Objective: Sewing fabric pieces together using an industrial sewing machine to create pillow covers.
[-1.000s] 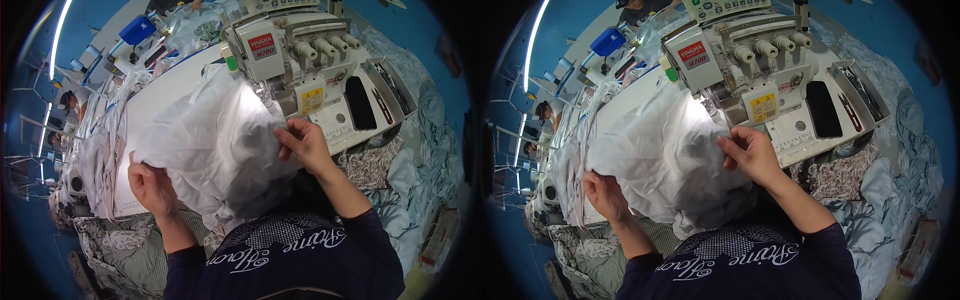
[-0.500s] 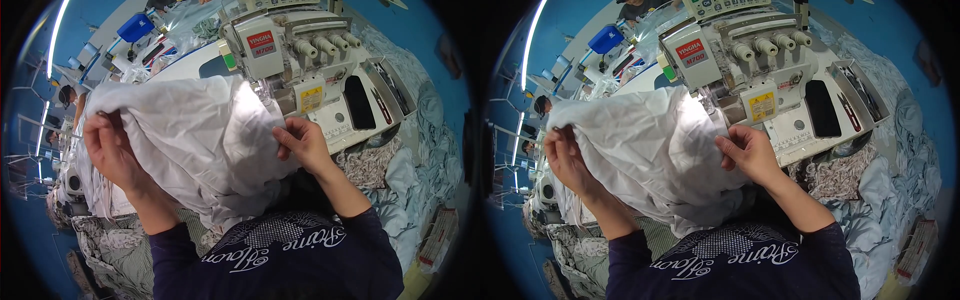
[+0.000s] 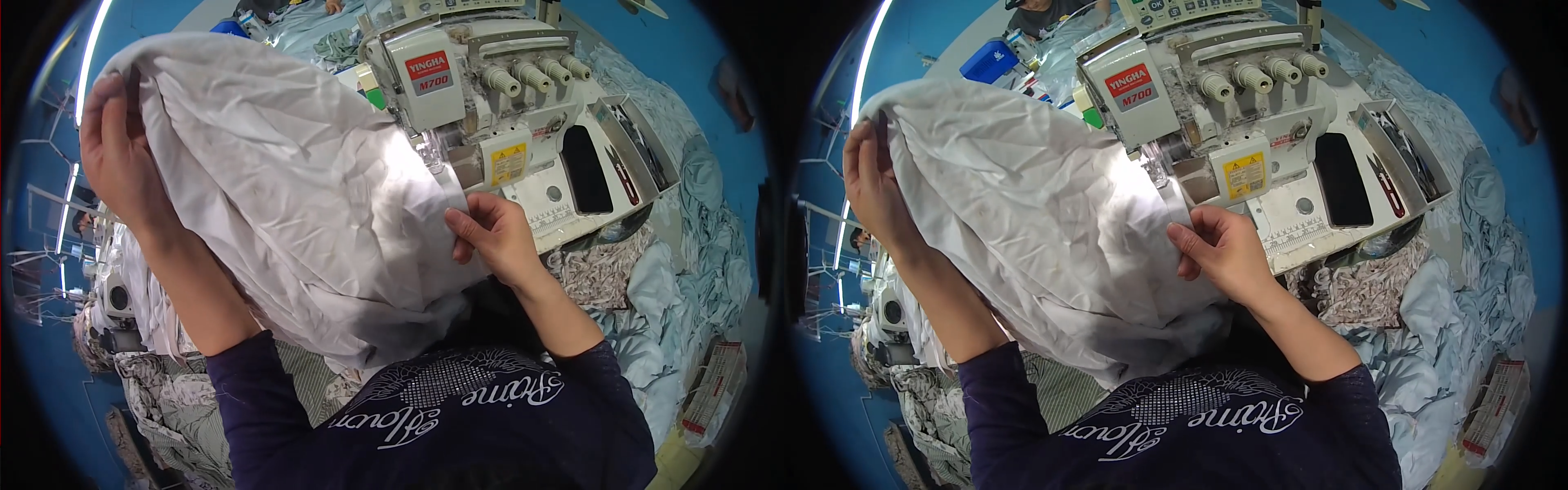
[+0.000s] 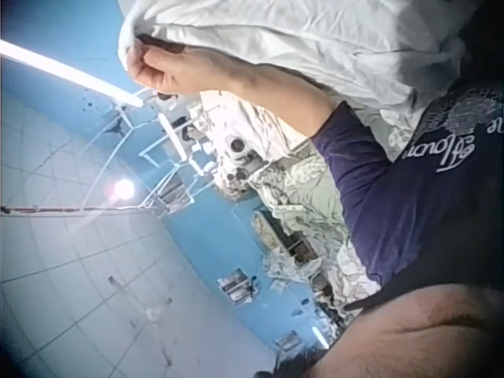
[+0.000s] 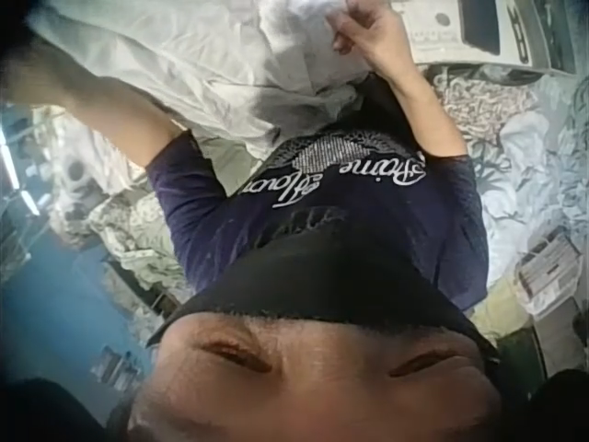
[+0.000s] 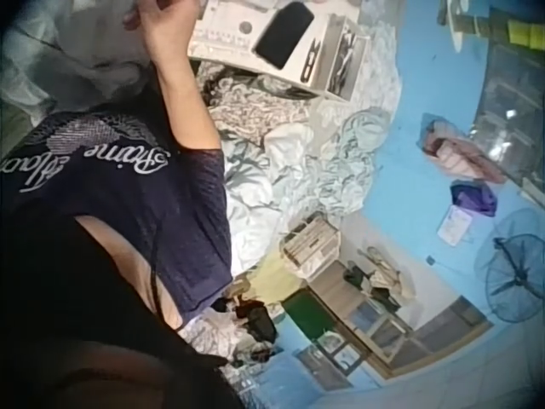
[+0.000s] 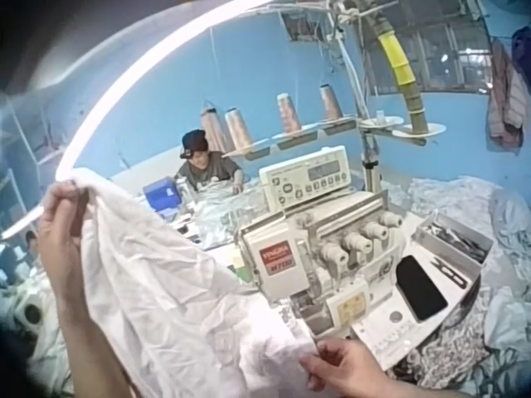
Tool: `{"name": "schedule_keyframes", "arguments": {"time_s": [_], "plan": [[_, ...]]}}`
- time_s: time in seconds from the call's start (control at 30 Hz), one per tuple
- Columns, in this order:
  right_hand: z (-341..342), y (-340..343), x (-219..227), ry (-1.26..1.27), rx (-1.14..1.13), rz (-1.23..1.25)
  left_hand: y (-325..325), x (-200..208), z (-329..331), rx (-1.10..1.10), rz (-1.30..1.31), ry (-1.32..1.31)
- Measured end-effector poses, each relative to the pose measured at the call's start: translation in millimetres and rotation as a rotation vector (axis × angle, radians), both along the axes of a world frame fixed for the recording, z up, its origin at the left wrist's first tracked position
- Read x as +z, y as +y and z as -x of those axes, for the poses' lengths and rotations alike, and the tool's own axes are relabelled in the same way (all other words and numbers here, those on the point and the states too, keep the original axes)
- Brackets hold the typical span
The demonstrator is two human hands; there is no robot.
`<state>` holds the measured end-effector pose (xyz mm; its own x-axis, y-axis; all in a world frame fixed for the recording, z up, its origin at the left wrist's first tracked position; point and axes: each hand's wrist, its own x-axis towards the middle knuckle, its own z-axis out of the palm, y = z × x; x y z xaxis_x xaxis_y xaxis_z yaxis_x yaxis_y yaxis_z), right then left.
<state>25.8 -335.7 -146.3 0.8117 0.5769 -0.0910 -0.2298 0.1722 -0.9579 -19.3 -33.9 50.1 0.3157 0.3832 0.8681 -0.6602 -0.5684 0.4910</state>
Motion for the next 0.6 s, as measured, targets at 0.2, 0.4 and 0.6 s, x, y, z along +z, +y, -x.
{"name": "schedule_keyframes", "arguments": {"time_s": [0.2,0.4,0.6], "plan": [[0,1,1,0.011,0.000,0.001,9,34,-22,0.096,-0.064,-0.054],[3,3,2,-0.001,0.001,-0.006,31,59,-30,0.345,-0.193,0.022],[-2,-4,1,-0.015,-0.030,0.038,21,-73,24,0.425,-0.584,0.785]]}}
